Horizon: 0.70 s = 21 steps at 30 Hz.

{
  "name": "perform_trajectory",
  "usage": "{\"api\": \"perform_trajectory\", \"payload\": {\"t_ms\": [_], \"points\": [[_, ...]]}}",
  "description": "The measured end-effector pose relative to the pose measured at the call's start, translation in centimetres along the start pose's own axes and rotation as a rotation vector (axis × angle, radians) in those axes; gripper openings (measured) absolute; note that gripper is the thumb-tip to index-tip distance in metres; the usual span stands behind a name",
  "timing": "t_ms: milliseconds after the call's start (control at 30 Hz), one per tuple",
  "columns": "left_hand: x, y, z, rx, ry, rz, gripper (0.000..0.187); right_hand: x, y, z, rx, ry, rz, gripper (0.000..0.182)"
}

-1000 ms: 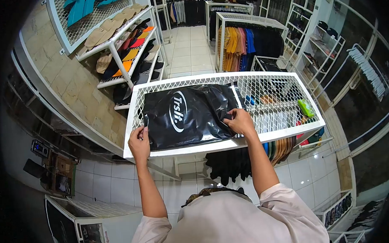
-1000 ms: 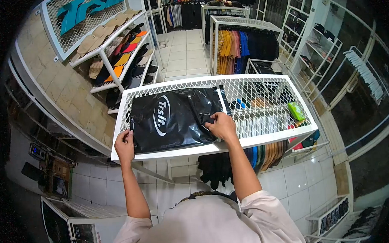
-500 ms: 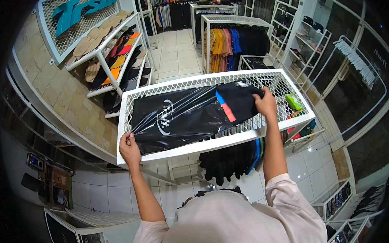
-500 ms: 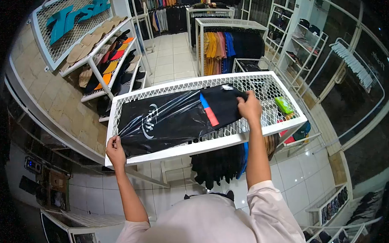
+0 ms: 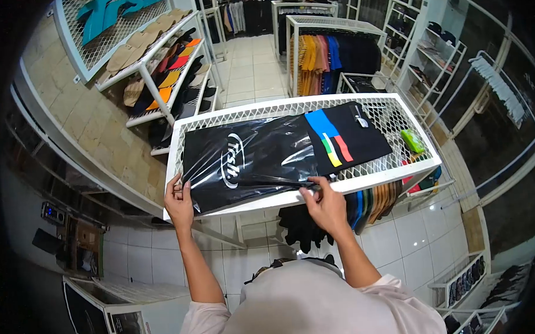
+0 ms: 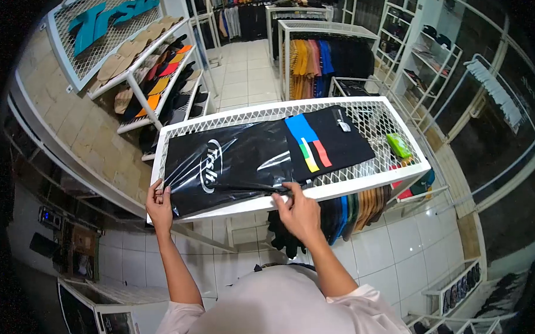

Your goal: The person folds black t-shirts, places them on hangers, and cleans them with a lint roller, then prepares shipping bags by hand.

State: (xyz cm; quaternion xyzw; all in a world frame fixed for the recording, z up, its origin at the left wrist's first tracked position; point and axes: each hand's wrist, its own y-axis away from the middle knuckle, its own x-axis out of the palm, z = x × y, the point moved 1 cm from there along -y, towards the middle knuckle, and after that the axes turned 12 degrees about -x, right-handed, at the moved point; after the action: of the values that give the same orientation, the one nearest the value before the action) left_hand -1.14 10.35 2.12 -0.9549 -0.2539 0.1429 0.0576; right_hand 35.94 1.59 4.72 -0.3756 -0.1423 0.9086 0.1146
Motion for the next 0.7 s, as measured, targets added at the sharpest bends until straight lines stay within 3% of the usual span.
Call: {"api": "perform_trajectory", "payload": {"t_ms": [100, 300, 467, 500, 600, 700], "points": [[-2.3, 1.2, -0.1, -0.015, -0.192, -0.15, 0.027, 2.1, 2.1, 0.9, -0.042, -0.29, 0.094, 0.057], [-7.0, 2.9, 1.3, -0.075, -0.244, -0.307, 0.024, 5.1, 2.1, 3.4, -0.124, -0.321, 0.072, 0.034], [-10.0, 6.0, 2.5, -0.114, -0.441, -0.45, 0.026, 6.9, 0.7, 6.2, -0.283, -0.307, -0.005, 0.031], [-10.3, 7.1, 1.7, -0.22, -0.481, -0.418, 0.03, 7.4, 0.1, 6.5, -0.271, -0.342, -0.041, 0.029], [-10.9, 9.6, 4.0, -0.272, -0.432, -0.376, 0.033, 8.6, -2.3, 8.2, -0.333, -0.407, -0.174, 0.024], [-10.5, 12.5, 6.3, -0.363, -0.449, -0.314, 0.044, 10.7, -4.9, 8.5, -0.276, -0.643, -0.142, 0.024]]}}
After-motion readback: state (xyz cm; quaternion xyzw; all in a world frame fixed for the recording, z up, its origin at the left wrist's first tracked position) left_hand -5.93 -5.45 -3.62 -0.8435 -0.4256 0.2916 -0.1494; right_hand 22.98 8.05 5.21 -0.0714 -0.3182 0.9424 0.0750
